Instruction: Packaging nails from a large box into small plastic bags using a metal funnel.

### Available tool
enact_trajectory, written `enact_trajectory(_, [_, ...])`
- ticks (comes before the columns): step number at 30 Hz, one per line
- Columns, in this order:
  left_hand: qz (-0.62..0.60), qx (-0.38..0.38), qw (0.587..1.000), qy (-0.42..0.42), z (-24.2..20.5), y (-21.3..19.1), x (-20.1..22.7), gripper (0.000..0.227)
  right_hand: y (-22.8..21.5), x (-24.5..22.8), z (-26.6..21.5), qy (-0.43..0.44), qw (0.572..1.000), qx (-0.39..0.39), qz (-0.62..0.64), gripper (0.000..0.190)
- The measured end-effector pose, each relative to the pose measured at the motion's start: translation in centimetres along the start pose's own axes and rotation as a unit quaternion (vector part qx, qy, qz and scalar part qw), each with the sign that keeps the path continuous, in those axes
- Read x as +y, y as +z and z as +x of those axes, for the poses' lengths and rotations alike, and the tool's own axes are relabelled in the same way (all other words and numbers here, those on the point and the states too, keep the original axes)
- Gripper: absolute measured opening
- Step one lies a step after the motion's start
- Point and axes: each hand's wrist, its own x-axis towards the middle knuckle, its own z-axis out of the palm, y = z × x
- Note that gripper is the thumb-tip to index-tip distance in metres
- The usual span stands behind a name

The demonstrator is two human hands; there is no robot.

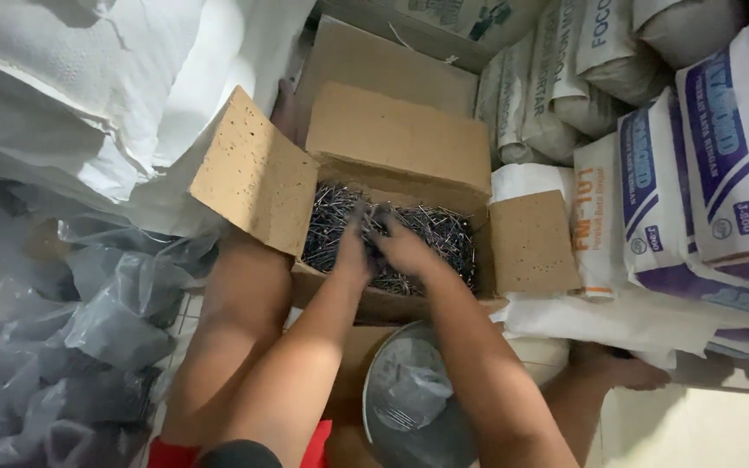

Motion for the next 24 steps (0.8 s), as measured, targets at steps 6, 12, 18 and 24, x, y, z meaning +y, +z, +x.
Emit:
enact_trajectory(6, [0.034, 0.058, 0.995, 0.075, 2.8, -1.9, -0.5, 0.055, 1.2, 0.1, 0.3, 0.016, 0.997, 0.036, 0.071, 0.071])
enact_trajectory(12, [0.116, 0.165, 0.976, 0.083, 10.5, -5.0, -3.5, 0.064, -0.2, -1.0, -4.2, 0.002, 0.999, 0.038, -0.002, 0.054])
enact_trajectory(18, [-0.001, 0.039, 0.993, 0.115, 0.7, -0.6, 0.3, 0.046, -1.8, 0.3, -4.9, 0.004, 0.999, 0.04, -0.027, 0.048])
enact_trajectory(24, [0.063, 0.087, 0.989, 0.097, 5.7, -2.9, -0.9, 0.029, -3.6, 1.1, -7.0, -0.008, 0.991, 0.019, -0.133, 0.046])
